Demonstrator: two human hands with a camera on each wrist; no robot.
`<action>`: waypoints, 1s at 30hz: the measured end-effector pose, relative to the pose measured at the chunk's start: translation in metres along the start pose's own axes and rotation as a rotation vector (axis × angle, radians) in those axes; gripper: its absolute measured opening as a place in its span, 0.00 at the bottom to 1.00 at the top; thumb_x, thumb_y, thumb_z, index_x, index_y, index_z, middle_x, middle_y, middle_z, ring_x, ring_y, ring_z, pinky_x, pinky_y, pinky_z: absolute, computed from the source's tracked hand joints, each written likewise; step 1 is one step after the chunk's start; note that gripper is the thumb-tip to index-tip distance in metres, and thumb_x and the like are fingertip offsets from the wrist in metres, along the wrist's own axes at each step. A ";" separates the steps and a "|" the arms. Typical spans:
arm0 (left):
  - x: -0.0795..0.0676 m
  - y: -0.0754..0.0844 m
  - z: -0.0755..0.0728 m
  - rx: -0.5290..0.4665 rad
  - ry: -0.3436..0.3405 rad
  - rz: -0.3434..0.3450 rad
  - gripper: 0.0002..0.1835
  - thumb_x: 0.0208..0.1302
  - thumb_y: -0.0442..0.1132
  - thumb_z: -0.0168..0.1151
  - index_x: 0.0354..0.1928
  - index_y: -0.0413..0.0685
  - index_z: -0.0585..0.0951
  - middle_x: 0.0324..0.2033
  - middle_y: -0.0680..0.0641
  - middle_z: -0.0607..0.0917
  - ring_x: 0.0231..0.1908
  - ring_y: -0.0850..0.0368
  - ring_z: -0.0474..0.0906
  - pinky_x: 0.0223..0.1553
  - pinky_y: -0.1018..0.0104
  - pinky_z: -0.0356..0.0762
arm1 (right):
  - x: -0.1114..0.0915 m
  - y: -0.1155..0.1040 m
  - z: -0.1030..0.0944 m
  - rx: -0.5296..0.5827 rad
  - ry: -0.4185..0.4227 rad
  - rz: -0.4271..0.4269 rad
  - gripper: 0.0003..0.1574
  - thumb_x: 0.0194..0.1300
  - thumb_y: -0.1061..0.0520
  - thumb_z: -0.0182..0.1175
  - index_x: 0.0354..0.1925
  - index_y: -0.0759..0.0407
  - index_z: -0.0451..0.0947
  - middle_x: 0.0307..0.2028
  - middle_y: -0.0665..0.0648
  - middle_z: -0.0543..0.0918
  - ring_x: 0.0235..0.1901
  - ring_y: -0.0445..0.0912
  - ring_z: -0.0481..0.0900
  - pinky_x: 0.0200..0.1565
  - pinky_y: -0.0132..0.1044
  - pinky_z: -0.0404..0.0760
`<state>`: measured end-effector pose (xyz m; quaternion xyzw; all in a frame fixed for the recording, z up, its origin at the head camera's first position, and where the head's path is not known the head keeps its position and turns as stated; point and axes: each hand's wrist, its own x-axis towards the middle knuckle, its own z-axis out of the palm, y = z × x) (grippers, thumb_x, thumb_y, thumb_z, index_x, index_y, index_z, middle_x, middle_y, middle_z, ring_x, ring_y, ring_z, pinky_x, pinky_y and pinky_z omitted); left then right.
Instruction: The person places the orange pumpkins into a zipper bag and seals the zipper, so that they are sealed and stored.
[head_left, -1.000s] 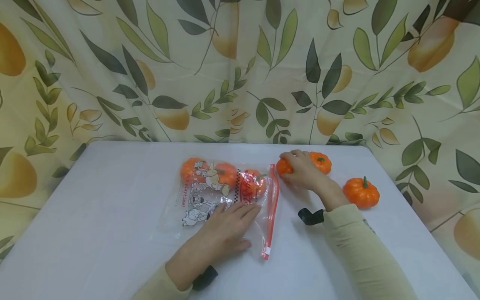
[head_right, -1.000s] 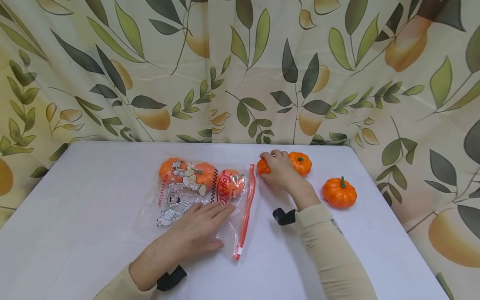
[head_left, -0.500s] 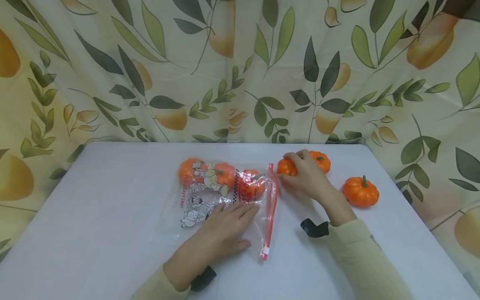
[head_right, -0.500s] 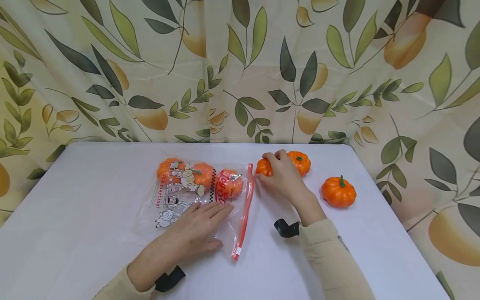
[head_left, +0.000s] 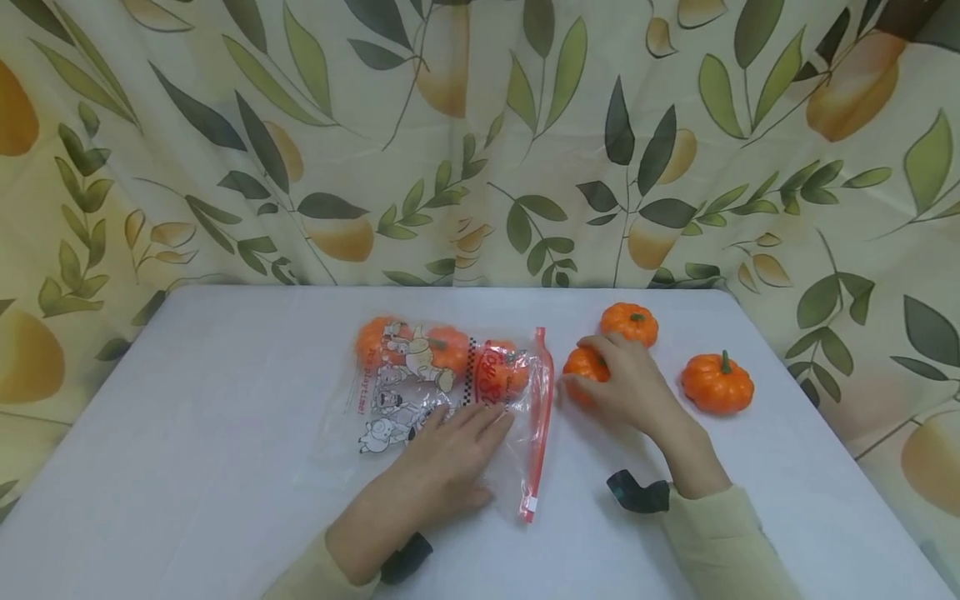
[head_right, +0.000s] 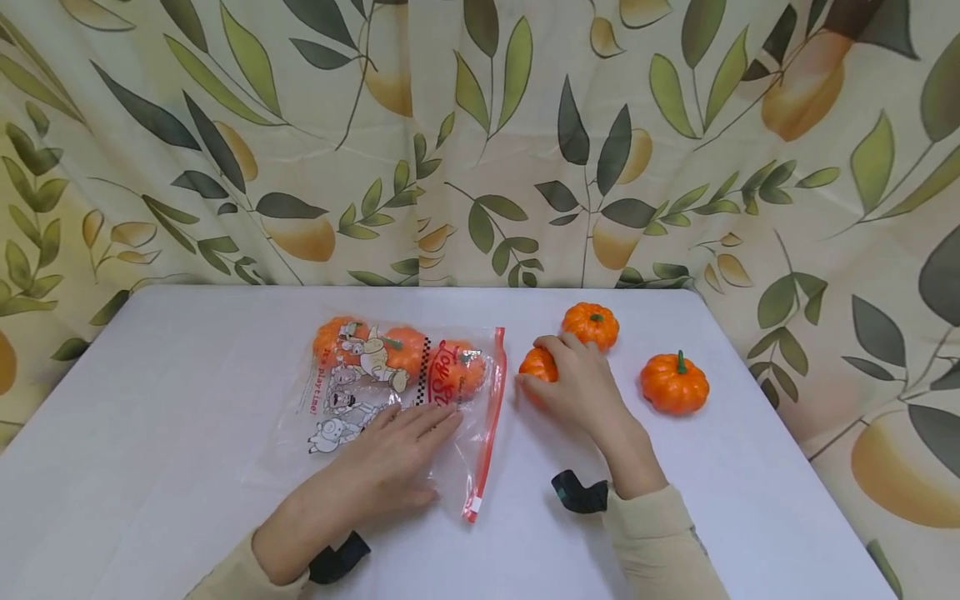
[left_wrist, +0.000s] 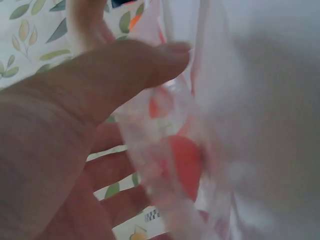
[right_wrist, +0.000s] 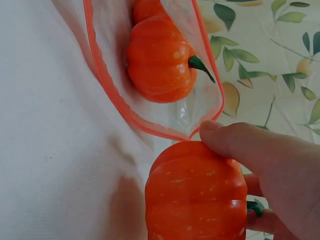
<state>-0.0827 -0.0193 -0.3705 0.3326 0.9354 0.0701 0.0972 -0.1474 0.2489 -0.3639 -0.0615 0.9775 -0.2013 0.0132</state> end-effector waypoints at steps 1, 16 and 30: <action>0.000 0.000 0.000 0.008 -0.010 0.002 0.47 0.58 0.56 0.70 0.77 0.58 0.59 0.76 0.54 0.60 0.75 0.50 0.57 0.73 0.39 0.55 | -0.002 0.001 0.001 0.004 -0.006 0.012 0.36 0.62 0.44 0.66 0.63 0.58 0.73 0.60 0.65 0.74 0.59 0.63 0.68 0.58 0.65 0.75; -0.001 -0.002 -0.002 -0.016 0.011 -0.026 0.42 0.66 0.56 0.63 0.77 0.54 0.58 0.76 0.51 0.62 0.76 0.50 0.57 0.73 0.38 0.54 | -0.015 0.013 0.003 0.067 -0.132 0.060 0.56 0.61 0.30 0.61 0.75 0.56 0.55 0.71 0.68 0.64 0.68 0.67 0.58 0.62 0.72 0.66; 0.001 -0.003 0.003 -0.022 0.062 -0.039 0.42 0.64 0.57 0.63 0.76 0.53 0.61 0.74 0.49 0.65 0.74 0.49 0.61 0.72 0.37 0.57 | -0.027 0.022 -0.012 0.146 -0.221 -0.045 0.43 0.60 0.57 0.68 0.71 0.52 0.63 0.72 0.62 0.64 0.69 0.63 0.59 0.62 0.68 0.70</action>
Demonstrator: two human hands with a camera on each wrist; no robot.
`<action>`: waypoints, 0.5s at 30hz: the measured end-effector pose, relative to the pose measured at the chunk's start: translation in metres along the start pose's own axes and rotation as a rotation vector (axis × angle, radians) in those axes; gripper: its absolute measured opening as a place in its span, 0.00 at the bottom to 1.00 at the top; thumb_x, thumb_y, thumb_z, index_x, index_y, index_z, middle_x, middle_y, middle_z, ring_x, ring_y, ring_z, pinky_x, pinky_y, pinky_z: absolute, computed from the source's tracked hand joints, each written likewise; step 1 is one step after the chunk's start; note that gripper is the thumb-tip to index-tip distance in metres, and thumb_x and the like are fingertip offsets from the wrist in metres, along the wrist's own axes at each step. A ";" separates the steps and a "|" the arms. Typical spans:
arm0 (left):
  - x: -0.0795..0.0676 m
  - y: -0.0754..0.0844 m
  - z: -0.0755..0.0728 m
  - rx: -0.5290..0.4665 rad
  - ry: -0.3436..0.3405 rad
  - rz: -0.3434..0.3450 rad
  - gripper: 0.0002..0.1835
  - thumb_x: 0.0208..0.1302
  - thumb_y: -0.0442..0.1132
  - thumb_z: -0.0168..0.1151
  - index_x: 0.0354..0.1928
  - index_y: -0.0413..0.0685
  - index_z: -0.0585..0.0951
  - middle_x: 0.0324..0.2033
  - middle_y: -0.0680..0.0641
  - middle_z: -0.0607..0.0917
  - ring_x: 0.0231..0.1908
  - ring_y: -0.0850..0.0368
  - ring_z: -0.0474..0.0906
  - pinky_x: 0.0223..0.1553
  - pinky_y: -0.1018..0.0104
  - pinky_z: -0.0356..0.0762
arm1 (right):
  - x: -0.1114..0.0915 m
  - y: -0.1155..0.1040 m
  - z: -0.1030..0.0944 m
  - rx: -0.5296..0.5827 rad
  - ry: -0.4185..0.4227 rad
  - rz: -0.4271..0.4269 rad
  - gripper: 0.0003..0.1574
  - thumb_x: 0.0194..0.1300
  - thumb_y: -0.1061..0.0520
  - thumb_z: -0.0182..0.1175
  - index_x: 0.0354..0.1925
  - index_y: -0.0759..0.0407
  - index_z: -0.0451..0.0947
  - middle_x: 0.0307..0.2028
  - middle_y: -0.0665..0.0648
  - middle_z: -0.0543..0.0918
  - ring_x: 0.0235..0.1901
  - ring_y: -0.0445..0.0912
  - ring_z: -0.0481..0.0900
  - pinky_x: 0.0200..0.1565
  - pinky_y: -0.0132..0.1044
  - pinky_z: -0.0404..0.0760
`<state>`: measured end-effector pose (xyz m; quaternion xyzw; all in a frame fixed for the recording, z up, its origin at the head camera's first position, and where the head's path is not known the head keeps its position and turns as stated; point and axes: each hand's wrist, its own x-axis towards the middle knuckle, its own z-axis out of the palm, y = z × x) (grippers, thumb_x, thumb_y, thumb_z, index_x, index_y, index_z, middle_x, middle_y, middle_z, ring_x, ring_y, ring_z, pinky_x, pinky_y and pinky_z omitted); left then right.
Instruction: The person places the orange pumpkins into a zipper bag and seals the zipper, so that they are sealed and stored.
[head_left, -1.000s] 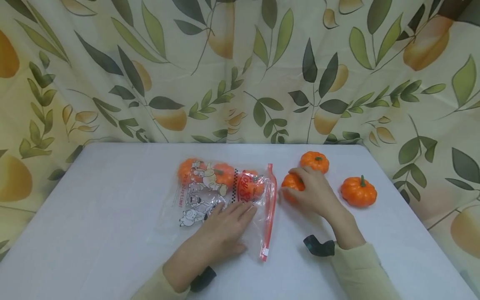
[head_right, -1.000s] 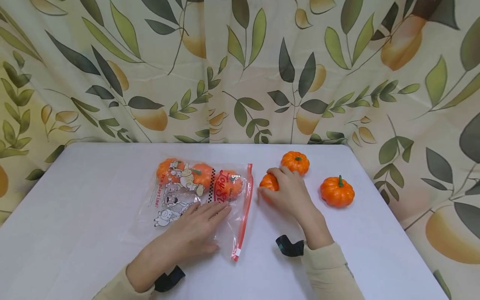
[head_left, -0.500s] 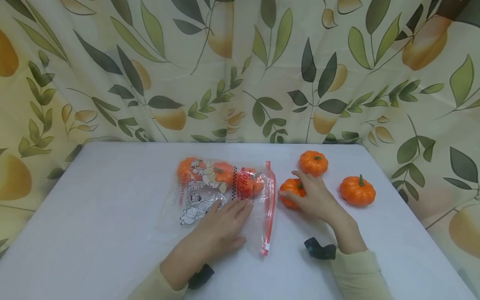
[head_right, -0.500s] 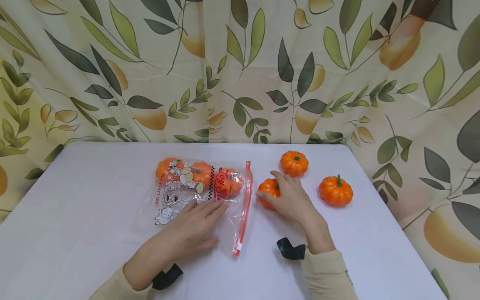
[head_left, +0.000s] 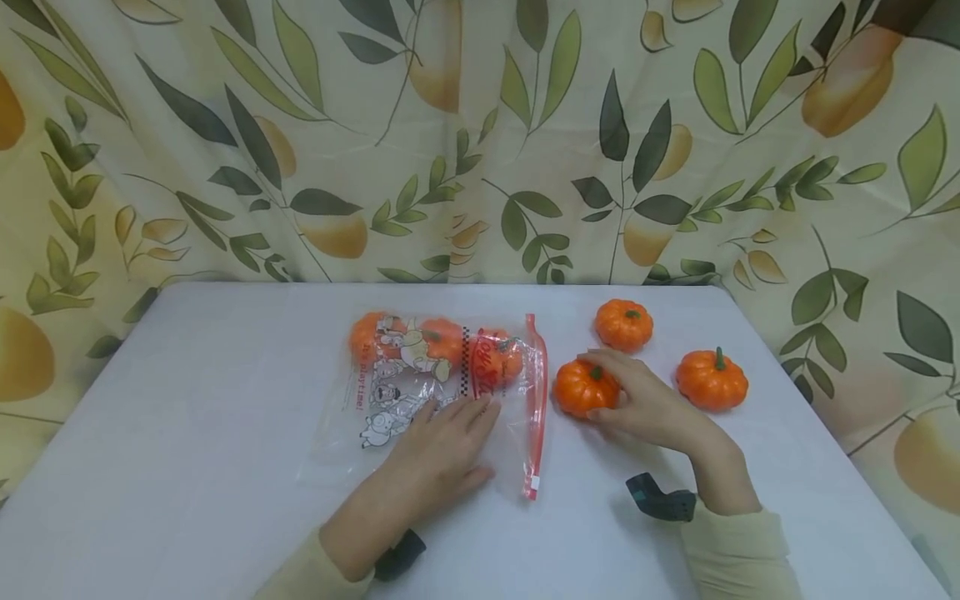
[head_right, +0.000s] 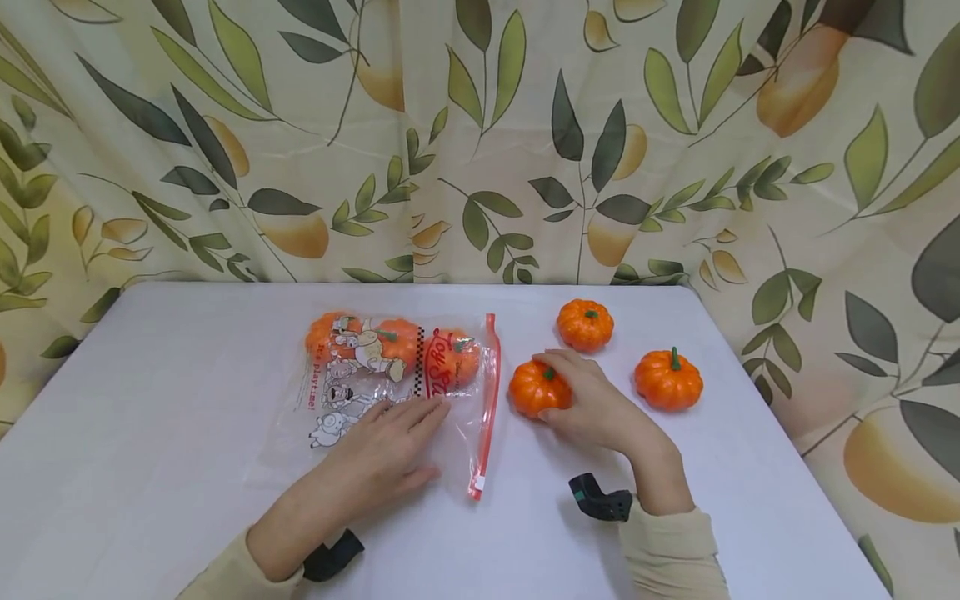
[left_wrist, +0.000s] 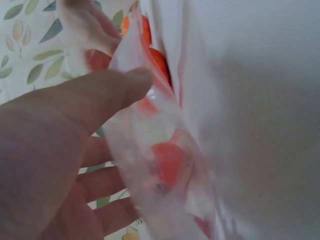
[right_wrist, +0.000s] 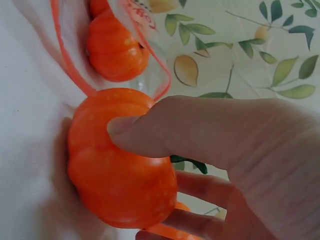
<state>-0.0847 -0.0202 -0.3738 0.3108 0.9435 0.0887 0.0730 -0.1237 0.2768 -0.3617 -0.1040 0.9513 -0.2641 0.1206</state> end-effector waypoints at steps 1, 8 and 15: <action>0.000 0.000 0.000 0.001 -0.013 -0.002 0.43 0.63 0.57 0.65 0.76 0.53 0.61 0.74 0.49 0.64 0.74 0.48 0.60 0.72 0.37 0.56 | -0.001 0.000 -0.001 0.004 -0.002 0.006 0.43 0.60 0.57 0.68 0.71 0.52 0.64 0.71 0.62 0.66 0.69 0.63 0.60 0.62 0.67 0.71; 0.000 -0.001 -0.002 0.001 -0.075 0.005 0.46 0.59 0.50 0.70 0.76 0.55 0.59 0.75 0.50 0.62 0.75 0.49 0.57 0.74 0.39 0.54 | -0.004 0.000 -0.004 0.018 -0.007 0.001 0.41 0.60 0.53 0.68 0.69 0.53 0.66 0.67 0.61 0.70 0.64 0.59 0.66 0.60 0.64 0.75; 0.000 -0.001 -0.003 0.002 -0.061 0.006 0.42 0.64 0.52 0.66 0.76 0.54 0.60 0.75 0.50 0.64 0.75 0.49 0.59 0.73 0.39 0.56 | -0.005 0.001 -0.003 0.048 -0.051 -0.029 0.43 0.60 0.56 0.68 0.71 0.51 0.64 0.71 0.58 0.67 0.71 0.59 0.61 0.65 0.67 0.66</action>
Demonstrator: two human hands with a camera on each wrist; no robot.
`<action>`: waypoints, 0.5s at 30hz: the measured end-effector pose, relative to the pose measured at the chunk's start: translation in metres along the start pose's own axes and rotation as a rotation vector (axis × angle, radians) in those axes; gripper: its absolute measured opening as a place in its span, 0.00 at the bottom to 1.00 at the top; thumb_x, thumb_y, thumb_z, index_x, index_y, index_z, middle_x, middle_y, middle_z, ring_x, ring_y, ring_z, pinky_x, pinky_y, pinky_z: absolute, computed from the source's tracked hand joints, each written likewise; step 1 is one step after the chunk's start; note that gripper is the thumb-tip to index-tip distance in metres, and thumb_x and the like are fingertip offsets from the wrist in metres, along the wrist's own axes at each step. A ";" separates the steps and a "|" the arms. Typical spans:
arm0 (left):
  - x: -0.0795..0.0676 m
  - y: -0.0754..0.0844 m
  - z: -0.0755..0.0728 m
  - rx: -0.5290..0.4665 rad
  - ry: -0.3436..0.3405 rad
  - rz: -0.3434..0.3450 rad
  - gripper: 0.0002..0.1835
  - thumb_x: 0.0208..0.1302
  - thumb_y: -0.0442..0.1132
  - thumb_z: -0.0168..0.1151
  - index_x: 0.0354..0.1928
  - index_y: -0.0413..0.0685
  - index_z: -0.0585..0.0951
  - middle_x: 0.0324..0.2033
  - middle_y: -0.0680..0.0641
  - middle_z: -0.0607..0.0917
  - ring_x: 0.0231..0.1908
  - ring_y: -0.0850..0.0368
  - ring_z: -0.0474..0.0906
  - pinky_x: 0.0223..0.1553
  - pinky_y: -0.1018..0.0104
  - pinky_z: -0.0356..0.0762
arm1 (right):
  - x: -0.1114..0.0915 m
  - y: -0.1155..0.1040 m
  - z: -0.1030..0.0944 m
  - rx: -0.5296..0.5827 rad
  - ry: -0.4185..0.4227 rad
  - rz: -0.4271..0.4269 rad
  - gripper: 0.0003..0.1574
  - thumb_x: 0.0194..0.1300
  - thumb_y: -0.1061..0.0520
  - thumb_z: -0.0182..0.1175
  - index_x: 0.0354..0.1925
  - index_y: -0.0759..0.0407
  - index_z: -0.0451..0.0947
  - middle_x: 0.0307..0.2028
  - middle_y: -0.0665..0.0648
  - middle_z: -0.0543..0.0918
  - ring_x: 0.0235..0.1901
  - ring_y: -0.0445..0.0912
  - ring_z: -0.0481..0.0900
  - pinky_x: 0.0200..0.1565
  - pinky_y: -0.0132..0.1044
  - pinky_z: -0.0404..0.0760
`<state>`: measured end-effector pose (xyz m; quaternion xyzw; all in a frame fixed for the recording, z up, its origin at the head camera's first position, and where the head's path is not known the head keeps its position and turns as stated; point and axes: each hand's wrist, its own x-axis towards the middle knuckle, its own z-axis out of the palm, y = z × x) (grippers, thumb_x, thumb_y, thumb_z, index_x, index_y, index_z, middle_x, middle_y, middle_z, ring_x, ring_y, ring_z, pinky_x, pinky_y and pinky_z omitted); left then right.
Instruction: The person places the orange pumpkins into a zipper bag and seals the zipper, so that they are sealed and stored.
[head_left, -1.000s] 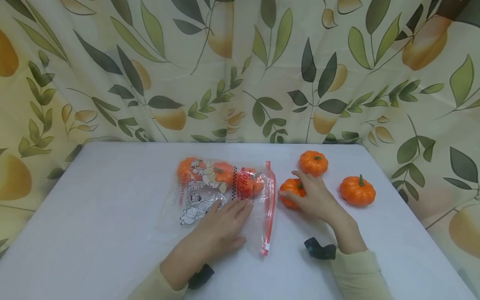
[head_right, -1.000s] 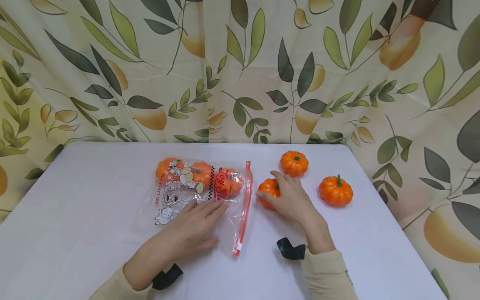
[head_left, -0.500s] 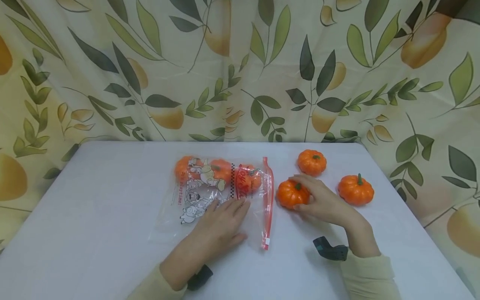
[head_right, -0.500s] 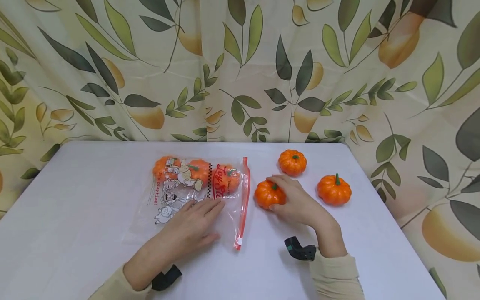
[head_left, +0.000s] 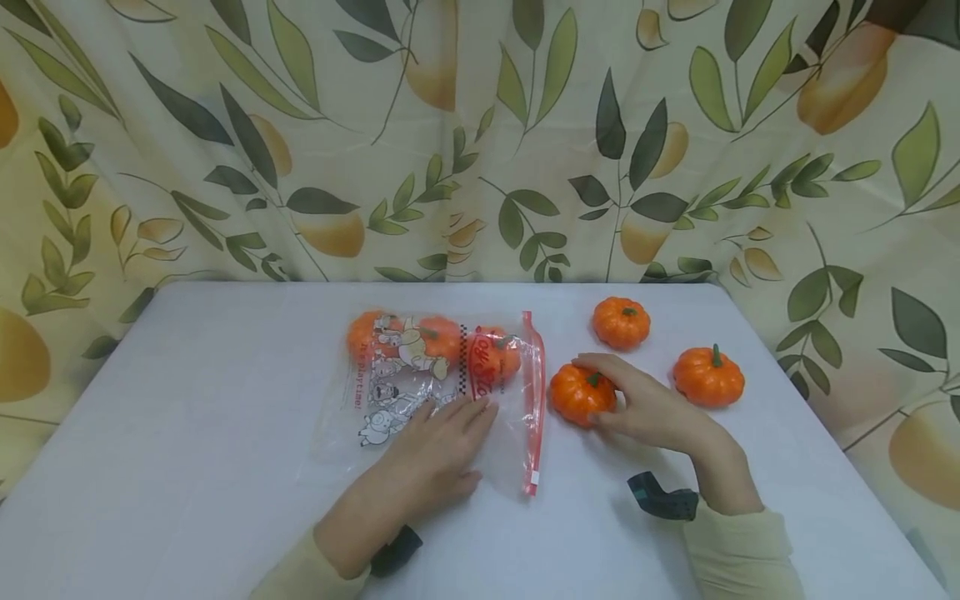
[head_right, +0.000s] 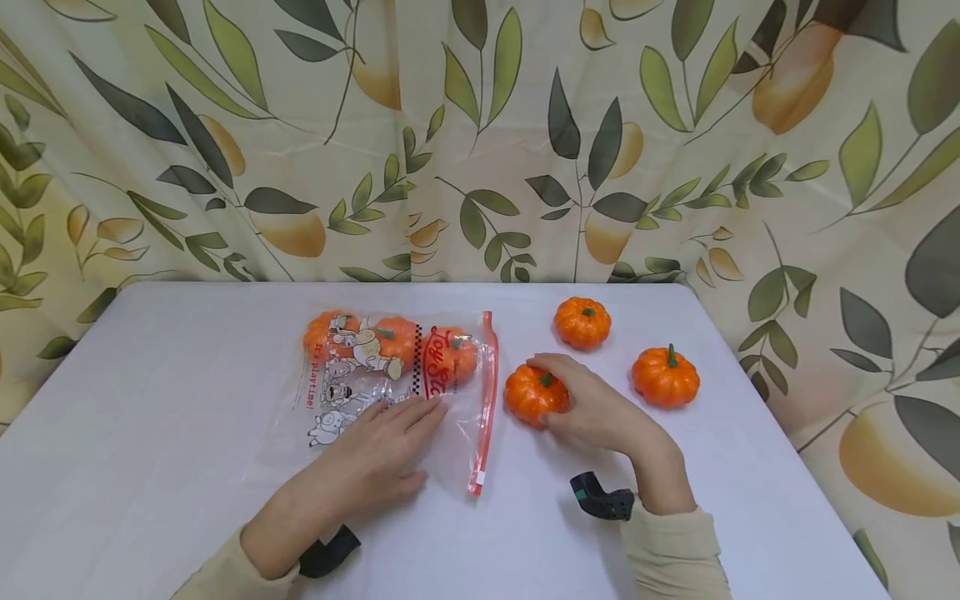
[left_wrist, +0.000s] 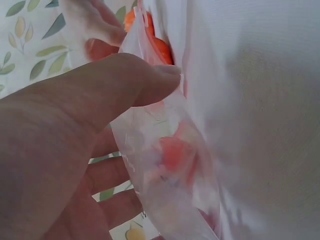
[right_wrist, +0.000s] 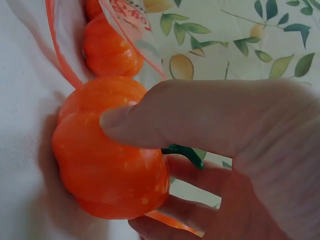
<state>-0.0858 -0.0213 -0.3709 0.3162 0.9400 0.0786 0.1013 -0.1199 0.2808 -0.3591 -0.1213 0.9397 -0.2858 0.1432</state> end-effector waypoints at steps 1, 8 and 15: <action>0.000 0.000 0.000 -0.002 0.004 0.000 0.41 0.64 0.52 0.66 0.76 0.54 0.60 0.75 0.50 0.64 0.74 0.49 0.59 0.73 0.39 0.56 | 0.000 0.000 0.000 -0.003 0.001 -0.002 0.43 0.60 0.55 0.68 0.71 0.50 0.64 0.70 0.58 0.68 0.69 0.59 0.64 0.65 0.67 0.67; 0.001 -0.001 0.003 -0.019 0.015 -0.004 0.39 0.66 0.55 0.63 0.75 0.54 0.61 0.74 0.51 0.65 0.74 0.50 0.60 0.72 0.40 0.58 | -0.001 -0.002 0.001 -0.002 0.020 -0.010 0.39 0.59 0.54 0.69 0.67 0.51 0.69 0.65 0.57 0.74 0.62 0.56 0.73 0.60 0.60 0.77; 0.000 0.000 0.002 -0.021 -0.001 -0.007 0.38 0.67 0.53 0.62 0.76 0.53 0.61 0.75 0.51 0.64 0.74 0.50 0.59 0.72 0.40 0.59 | -0.002 -0.006 0.002 0.038 -0.008 -0.059 0.38 0.61 0.52 0.68 0.67 0.50 0.69 0.65 0.56 0.75 0.60 0.54 0.74 0.60 0.59 0.77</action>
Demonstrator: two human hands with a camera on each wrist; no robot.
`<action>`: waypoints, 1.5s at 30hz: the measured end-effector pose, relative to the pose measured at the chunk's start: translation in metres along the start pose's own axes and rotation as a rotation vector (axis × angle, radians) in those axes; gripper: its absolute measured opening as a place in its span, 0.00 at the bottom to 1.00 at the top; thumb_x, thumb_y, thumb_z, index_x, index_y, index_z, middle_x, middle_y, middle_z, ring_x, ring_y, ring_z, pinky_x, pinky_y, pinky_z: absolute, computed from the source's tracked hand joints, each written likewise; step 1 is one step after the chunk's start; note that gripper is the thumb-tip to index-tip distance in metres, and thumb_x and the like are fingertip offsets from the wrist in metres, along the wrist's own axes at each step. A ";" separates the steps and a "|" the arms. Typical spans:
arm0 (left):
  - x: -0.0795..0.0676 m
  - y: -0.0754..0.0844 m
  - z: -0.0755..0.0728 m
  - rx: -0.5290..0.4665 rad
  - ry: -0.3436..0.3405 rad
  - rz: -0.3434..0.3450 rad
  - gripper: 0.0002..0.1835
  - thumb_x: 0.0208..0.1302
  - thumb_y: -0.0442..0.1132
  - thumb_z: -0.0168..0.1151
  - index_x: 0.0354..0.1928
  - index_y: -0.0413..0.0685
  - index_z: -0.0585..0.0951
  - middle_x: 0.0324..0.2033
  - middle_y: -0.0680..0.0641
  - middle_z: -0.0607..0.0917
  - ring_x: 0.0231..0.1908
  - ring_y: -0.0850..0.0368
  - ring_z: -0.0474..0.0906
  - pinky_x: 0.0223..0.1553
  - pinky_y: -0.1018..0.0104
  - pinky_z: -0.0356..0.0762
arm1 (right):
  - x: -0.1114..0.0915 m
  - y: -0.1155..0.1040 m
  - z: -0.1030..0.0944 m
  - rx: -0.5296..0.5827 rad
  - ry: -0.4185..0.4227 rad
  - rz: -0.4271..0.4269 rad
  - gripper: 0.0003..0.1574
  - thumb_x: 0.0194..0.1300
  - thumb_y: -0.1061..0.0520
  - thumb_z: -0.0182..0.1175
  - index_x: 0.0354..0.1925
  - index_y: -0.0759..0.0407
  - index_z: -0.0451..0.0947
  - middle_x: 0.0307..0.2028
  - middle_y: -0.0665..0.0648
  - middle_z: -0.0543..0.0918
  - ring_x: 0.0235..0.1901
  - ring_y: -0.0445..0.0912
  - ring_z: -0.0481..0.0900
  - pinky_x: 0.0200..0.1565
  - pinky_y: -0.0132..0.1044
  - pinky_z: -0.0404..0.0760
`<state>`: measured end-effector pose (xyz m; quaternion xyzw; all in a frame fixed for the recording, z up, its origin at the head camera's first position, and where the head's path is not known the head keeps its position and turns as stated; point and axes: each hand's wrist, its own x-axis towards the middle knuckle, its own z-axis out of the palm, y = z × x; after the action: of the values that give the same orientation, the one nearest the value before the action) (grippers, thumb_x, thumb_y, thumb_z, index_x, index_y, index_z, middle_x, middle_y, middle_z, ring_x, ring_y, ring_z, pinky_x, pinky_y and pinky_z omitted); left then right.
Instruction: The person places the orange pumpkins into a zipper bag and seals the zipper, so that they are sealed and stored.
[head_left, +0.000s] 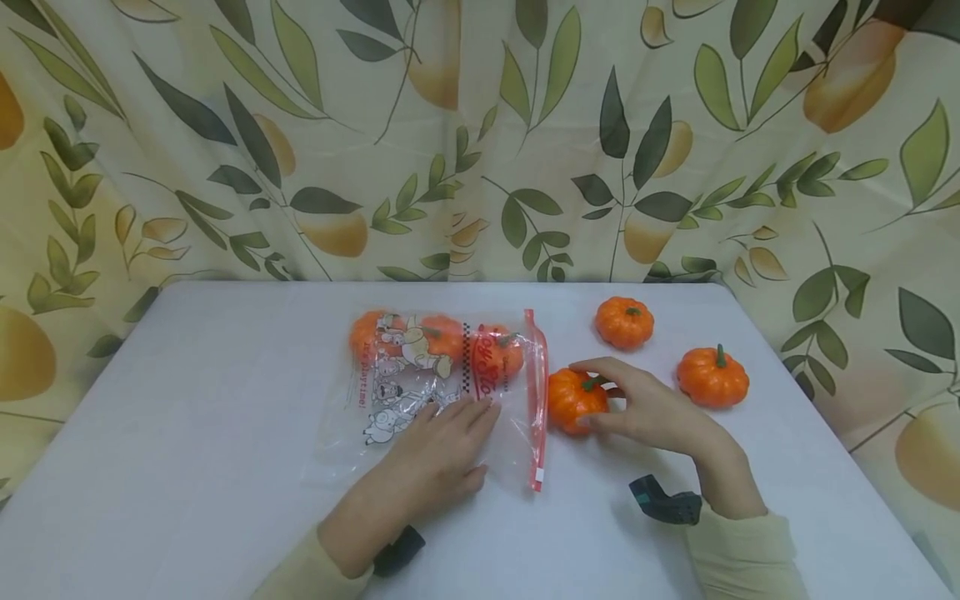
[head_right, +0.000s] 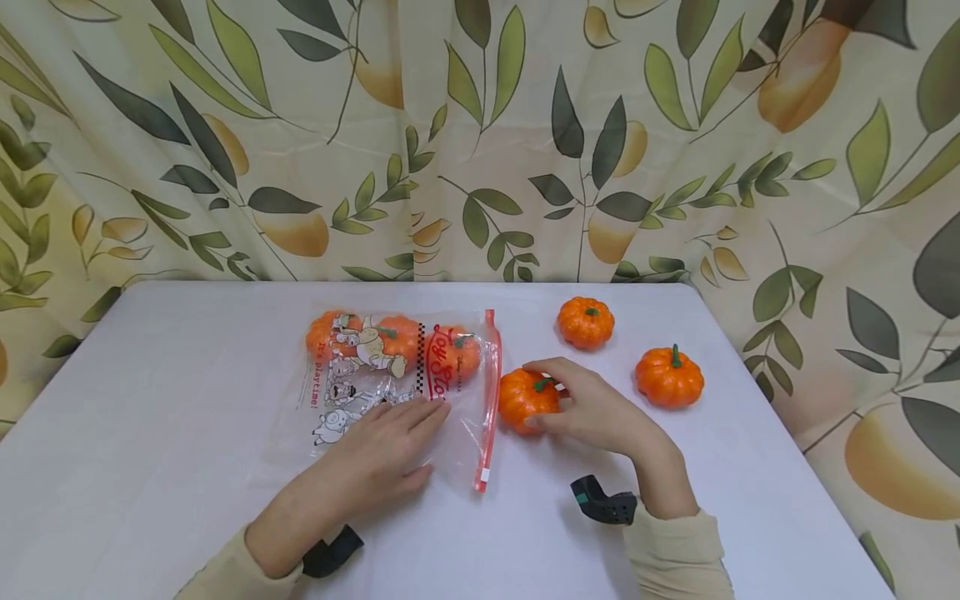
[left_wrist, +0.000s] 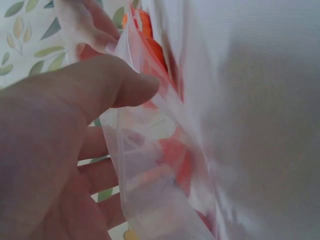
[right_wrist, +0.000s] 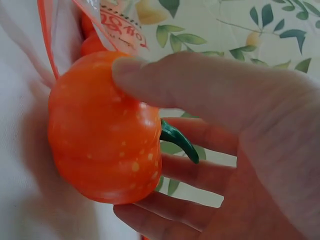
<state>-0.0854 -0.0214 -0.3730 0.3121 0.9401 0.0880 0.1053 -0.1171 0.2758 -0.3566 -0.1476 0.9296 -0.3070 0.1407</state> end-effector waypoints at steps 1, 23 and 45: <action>0.000 0.000 0.000 0.002 -0.006 0.002 0.38 0.67 0.52 0.61 0.76 0.53 0.61 0.75 0.51 0.64 0.75 0.49 0.59 0.72 0.40 0.59 | 0.000 0.000 0.000 0.002 -0.002 -0.010 0.37 0.61 0.52 0.67 0.67 0.51 0.69 0.64 0.56 0.75 0.59 0.54 0.75 0.60 0.59 0.77; 0.001 0.006 0.005 0.108 0.088 0.055 0.32 0.69 0.45 0.60 0.73 0.53 0.66 0.71 0.50 0.70 0.70 0.49 0.68 0.69 0.41 0.66 | 0.006 -0.010 0.017 0.055 -0.025 -0.047 0.34 0.61 0.50 0.67 0.65 0.47 0.72 0.60 0.52 0.79 0.54 0.49 0.77 0.56 0.51 0.81; 0.011 0.017 0.019 0.183 0.149 0.014 0.50 0.59 0.63 0.66 0.77 0.53 0.57 0.77 0.50 0.58 0.75 0.44 0.58 0.71 0.37 0.59 | 0.014 -0.018 0.029 0.072 0.029 -0.064 0.37 0.58 0.45 0.71 0.63 0.50 0.72 0.58 0.52 0.77 0.55 0.49 0.75 0.57 0.51 0.81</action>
<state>-0.0796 0.0002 -0.3892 0.3195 0.9472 0.0254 0.0054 -0.1158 0.2415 -0.3701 -0.1675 0.9148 -0.3466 0.1226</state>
